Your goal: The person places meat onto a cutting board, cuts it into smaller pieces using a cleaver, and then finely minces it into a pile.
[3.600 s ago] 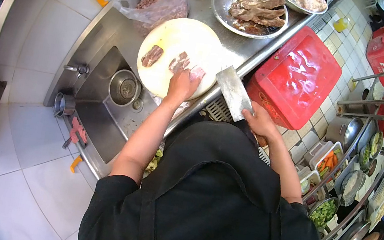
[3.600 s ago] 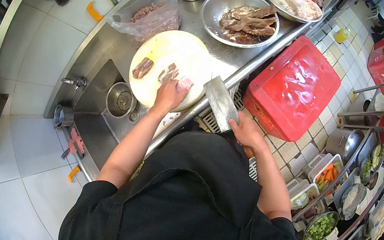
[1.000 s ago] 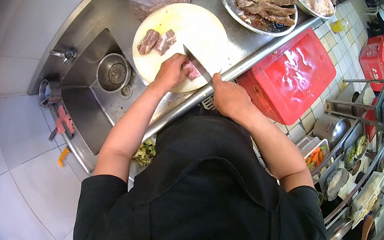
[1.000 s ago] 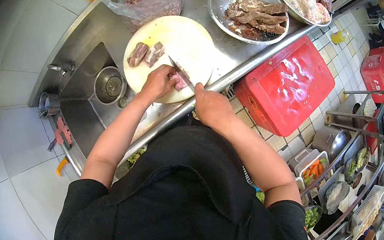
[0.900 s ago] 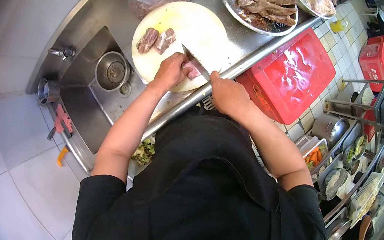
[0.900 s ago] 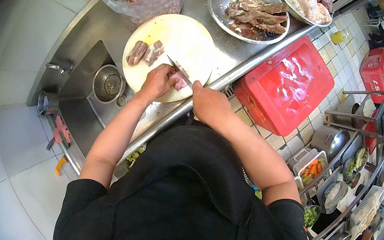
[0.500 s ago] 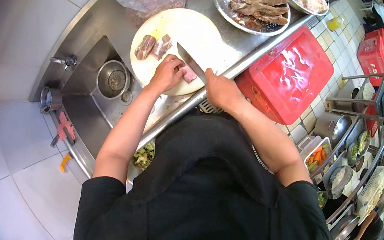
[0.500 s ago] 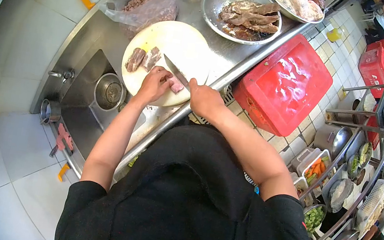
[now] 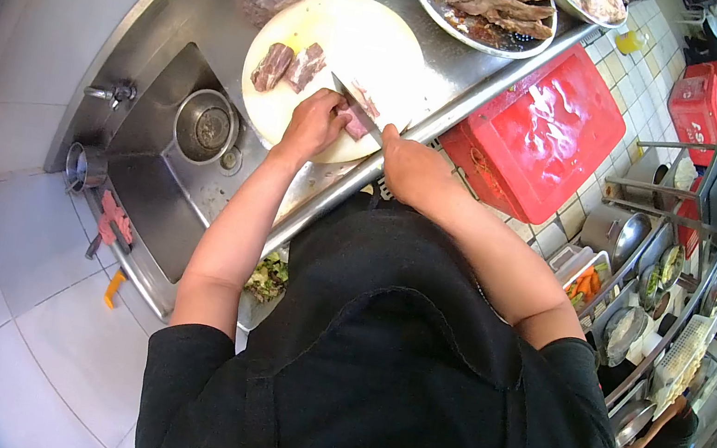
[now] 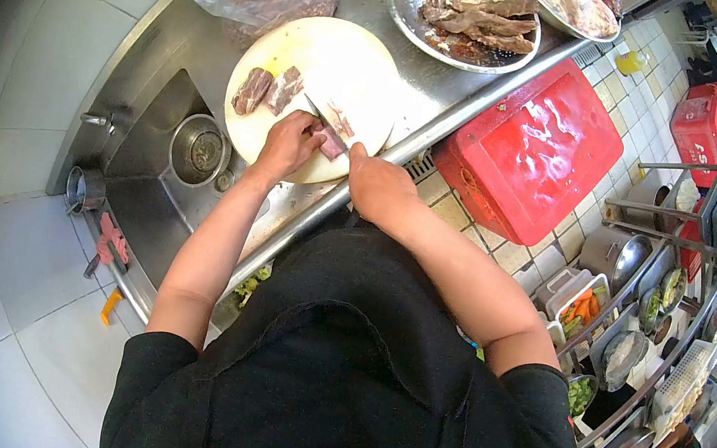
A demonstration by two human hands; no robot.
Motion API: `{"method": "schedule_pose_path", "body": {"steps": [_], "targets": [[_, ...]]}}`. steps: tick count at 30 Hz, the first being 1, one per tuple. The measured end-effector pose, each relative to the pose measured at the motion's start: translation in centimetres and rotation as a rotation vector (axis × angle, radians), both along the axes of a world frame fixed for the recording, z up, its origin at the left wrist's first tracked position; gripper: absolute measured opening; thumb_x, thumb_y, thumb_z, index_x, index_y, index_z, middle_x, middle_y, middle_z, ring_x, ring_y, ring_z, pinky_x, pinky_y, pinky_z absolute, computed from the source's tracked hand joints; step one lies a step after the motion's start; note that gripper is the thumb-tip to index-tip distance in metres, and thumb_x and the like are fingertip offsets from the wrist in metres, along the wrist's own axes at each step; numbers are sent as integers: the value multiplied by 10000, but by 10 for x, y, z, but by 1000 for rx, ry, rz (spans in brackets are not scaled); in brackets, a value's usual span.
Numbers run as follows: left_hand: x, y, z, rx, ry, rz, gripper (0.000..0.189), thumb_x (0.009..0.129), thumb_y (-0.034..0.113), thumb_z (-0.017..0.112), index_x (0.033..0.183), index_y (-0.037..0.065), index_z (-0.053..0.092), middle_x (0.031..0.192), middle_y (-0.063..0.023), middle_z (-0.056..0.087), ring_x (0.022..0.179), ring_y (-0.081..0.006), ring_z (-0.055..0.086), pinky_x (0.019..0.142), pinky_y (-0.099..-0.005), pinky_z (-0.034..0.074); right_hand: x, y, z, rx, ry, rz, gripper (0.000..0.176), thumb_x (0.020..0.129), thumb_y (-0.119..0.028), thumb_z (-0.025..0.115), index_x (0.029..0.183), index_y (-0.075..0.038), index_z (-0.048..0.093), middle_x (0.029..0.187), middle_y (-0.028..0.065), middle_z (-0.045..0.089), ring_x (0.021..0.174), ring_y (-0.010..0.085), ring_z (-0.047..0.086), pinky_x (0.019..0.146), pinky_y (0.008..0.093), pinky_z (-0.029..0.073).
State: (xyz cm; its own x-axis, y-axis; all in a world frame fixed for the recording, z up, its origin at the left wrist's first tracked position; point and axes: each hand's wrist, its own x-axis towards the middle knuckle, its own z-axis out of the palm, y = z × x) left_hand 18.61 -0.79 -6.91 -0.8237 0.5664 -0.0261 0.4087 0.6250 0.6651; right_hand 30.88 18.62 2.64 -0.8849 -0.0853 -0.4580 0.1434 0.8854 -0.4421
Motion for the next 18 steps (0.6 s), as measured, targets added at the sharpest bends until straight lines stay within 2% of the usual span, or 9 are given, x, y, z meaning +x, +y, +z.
{"method": "schedule_pose_path", "body": {"steps": [6,10,13,18], "targets": [[1,-6,-5,22,-8,-9,227,939,141,777,1097,-14,725,1102,-177,715,998,-341,721,894,-421,578,-15,-2,-32,-13,75,-35,248,980,-37,499,1215,41,497,996,317,742,985,484,738,865,573,585],[1,-11,-14,155,0,26,209,954,125,763,1099,-18,717,1111,-176,704,983,-322,728,880,-416,592,-8,6,-9,-12,92,-44,264,952,-36,535,1199,49,495,945,307,738,948,483,737,836,584,577],[0,-11,-8,84,-15,14,201,935,80,735,1113,-10,723,1060,-186,704,994,-363,702,895,-427,568,8,8,3,-8,74,-49,267,944,-35,539,1194,49,495,929,306,737,926,483,739,822,589,574],[-2,-10,-4,75,1,-27,197,937,81,735,1108,-15,725,1069,-196,712,998,-371,708,898,-435,568,24,8,7,-24,63,-22,268,938,-31,545,1189,52,497,925,309,736,910,484,742,808,587,576]]}}
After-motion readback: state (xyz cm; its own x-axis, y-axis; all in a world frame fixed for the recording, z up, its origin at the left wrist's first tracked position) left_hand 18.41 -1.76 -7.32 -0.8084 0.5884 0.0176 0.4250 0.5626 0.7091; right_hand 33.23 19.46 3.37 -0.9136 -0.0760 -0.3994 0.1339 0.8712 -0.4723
